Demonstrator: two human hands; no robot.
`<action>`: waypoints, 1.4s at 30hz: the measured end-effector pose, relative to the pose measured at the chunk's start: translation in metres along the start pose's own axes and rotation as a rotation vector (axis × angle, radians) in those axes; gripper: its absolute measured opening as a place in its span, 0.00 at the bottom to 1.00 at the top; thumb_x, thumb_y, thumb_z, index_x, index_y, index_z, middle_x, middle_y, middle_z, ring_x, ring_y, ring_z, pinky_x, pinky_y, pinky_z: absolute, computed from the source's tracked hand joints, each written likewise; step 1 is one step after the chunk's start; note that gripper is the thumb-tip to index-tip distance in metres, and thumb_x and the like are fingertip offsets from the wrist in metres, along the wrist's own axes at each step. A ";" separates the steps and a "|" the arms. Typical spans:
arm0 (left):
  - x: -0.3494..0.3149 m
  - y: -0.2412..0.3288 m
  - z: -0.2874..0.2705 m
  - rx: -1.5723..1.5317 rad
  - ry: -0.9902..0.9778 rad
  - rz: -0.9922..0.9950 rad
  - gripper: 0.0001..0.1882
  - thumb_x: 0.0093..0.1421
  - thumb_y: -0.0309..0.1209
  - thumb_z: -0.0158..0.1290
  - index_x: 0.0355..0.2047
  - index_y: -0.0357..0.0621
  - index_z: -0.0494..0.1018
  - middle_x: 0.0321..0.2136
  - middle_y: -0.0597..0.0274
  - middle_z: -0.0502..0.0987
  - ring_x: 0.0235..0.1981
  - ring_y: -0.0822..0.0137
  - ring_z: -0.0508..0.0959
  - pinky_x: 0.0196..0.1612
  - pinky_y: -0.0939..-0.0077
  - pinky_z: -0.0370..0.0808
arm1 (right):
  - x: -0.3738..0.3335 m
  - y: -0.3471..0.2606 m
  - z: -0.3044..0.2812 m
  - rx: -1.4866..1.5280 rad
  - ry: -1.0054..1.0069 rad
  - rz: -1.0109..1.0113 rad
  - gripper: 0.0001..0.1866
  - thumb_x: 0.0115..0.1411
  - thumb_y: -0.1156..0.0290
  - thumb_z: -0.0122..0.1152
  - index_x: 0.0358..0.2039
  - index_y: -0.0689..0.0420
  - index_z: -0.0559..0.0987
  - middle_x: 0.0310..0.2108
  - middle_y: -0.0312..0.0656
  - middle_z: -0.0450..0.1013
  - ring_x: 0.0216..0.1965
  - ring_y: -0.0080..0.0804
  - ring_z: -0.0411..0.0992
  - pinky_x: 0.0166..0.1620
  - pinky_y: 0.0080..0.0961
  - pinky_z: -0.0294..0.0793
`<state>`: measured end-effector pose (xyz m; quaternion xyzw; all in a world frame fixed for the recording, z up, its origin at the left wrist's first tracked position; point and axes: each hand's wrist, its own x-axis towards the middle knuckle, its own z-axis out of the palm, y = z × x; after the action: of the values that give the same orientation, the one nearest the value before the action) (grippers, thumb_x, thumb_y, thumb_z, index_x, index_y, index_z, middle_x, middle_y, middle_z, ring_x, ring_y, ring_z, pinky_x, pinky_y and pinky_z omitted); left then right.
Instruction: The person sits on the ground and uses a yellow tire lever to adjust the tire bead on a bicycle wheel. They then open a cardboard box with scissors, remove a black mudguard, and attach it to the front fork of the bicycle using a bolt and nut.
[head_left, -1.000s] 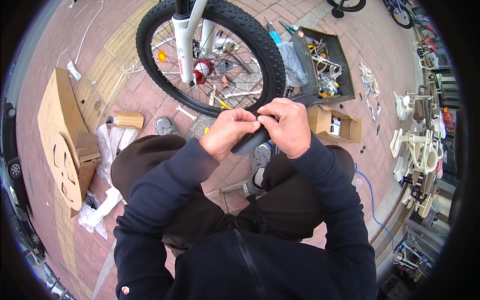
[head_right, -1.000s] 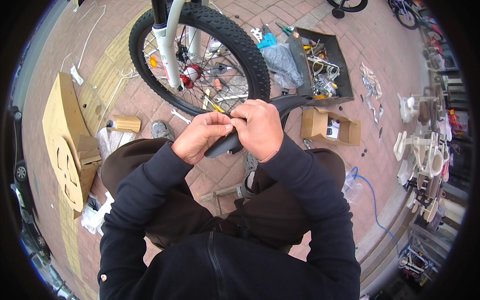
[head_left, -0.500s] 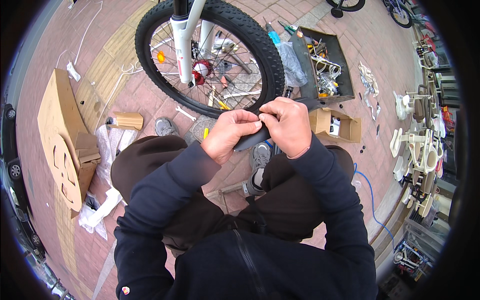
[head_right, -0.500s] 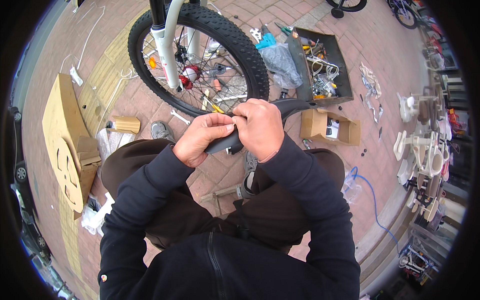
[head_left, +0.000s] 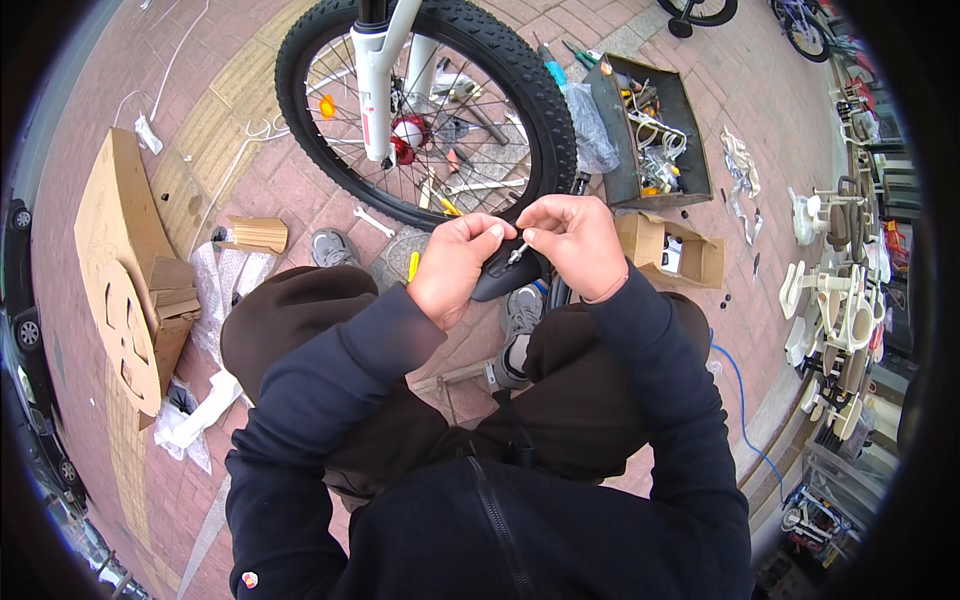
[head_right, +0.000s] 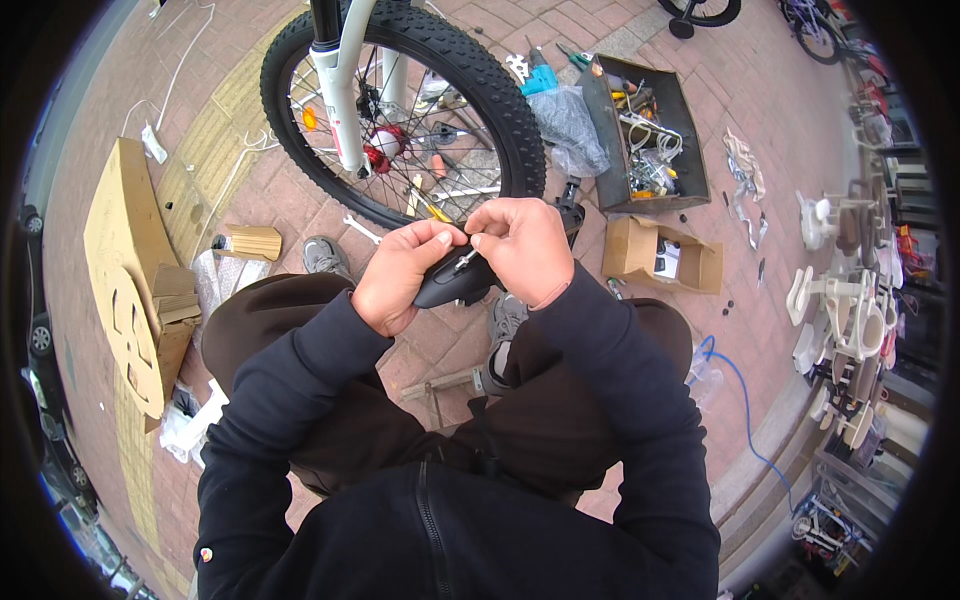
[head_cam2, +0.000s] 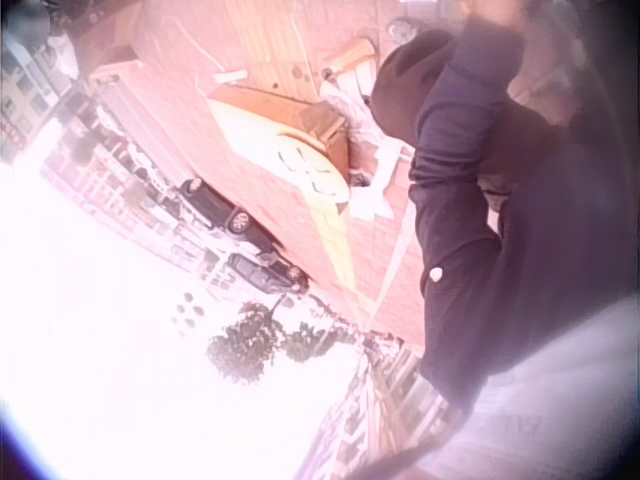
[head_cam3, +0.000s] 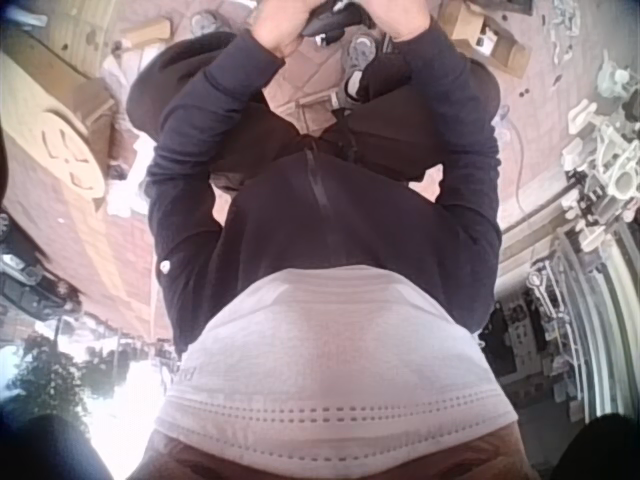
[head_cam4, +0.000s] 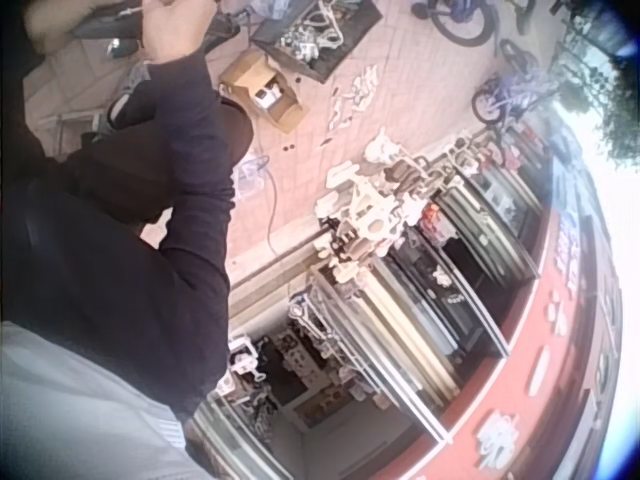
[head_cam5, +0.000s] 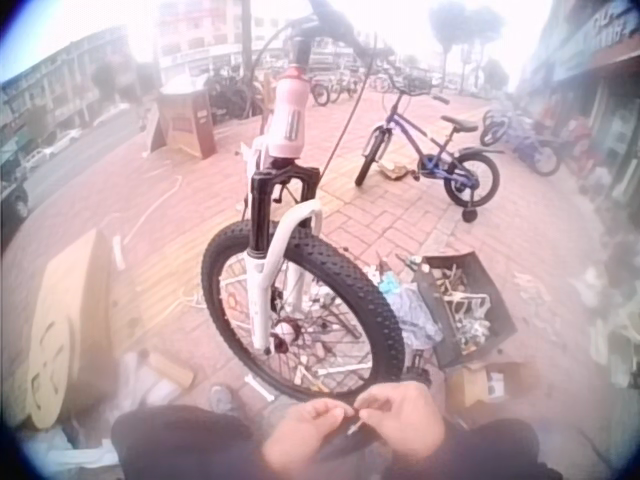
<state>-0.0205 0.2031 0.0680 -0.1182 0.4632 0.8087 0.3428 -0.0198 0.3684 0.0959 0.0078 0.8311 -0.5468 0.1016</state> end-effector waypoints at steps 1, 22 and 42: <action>0.000 -0.001 0.000 0.017 -0.023 0.000 0.06 0.58 0.23 0.50 0.36 0.36 0.69 0.30 0.64 0.73 0.28 0.78 0.73 0.33 0.84 0.72 | 0.002 0.002 -0.001 0.051 -0.009 0.036 0.06 0.44 0.80 0.57 0.26 0.64 0.78 0.19 0.41 0.73 0.21 0.24 0.71 0.28 0.21 0.69; -0.002 -0.001 0.000 0.077 -0.039 -0.090 0.07 0.56 0.28 0.46 0.32 0.36 0.70 0.29 0.63 0.73 0.30 0.75 0.74 0.36 0.84 0.70 | 0.000 0.003 0.002 0.045 -0.003 0.053 0.05 0.45 0.85 0.56 0.24 0.64 0.77 0.21 0.34 0.73 0.23 0.15 0.67 0.27 0.14 0.67; -0.003 0.000 0.004 0.294 -0.166 0.006 0.10 0.53 0.22 0.51 0.37 0.37 0.68 0.33 0.67 0.71 0.32 0.79 0.72 0.37 0.85 0.70 | -0.002 -0.002 -0.002 -0.066 0.008 -0.006 0.06 0.47 0.83 0.55 0.27 0.65 0.77 0.21 0.34 0.72 0.21 0.14 0.66 0.25 0.14 0.65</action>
<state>-0.0182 0.2046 0.0717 0.0015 0.5469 0.7402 0.3912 -0.0183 0.3695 0.0992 0.0039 0.8492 -0.5192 0.0968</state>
